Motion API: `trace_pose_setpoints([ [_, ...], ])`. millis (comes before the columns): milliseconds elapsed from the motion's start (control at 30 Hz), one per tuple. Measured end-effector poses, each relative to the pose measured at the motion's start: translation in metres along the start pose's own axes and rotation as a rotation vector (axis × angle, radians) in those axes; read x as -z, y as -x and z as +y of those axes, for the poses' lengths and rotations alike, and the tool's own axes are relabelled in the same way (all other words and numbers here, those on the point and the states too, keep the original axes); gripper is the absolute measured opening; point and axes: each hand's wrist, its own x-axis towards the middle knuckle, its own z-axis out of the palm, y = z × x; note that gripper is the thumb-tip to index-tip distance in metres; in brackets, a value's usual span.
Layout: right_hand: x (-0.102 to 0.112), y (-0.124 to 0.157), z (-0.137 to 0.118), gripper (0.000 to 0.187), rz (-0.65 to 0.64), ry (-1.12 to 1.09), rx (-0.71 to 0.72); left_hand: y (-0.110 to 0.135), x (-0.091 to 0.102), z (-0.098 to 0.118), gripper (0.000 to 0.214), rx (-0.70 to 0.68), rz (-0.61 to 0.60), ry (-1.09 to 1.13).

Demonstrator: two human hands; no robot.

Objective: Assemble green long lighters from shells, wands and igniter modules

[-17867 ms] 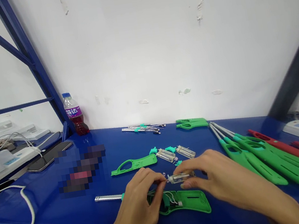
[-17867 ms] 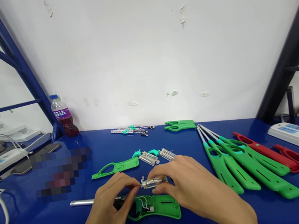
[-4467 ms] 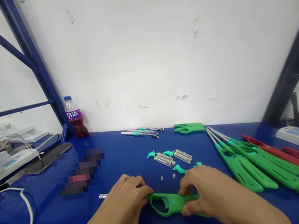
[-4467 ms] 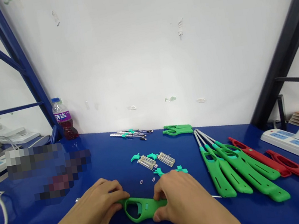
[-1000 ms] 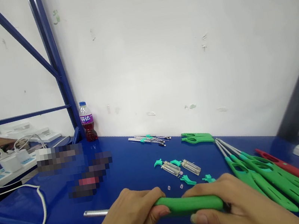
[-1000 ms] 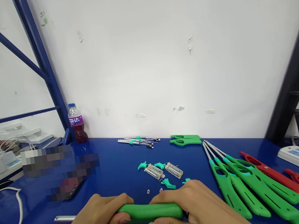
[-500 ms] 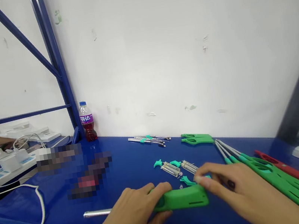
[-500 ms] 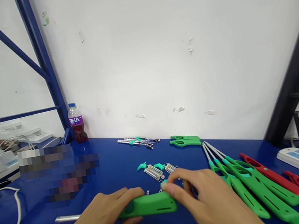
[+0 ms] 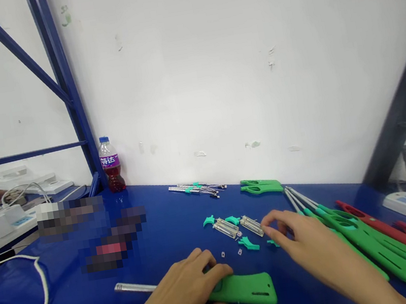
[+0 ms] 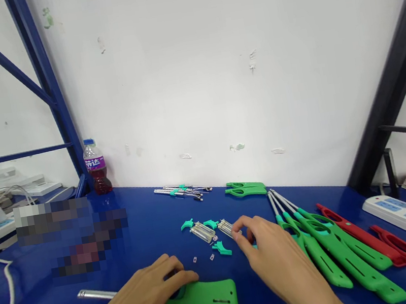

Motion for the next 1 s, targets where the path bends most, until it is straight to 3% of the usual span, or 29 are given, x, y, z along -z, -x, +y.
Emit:
trace_pose_setpoints([
  [133,-0.012,-0.001,-0.008,0.022,-0.043,0.042,0.061,-0.001,-0.001,0.000,0.057,-0.005,-0.016,0.048],
  [367,-0.036,-0.007,-0.025,0.027,-0.080,0.159,0.073,-0.003,-0.002,0.000,0.055,-0.016,-0.024,0.077],
  [567,-0.035,-0.010,-0.025,0.028,-0.075,0.264,0.008,-0.003,-0.002,-0.001,0.055,-0.039,0.018,0.085],
  [1000,-0.040,-0.009,-0.037,0.030,-0.122,0.339,0.067,-0.004,-0.005,-0.001,0.045,-0.084,0.070,0.017],
])
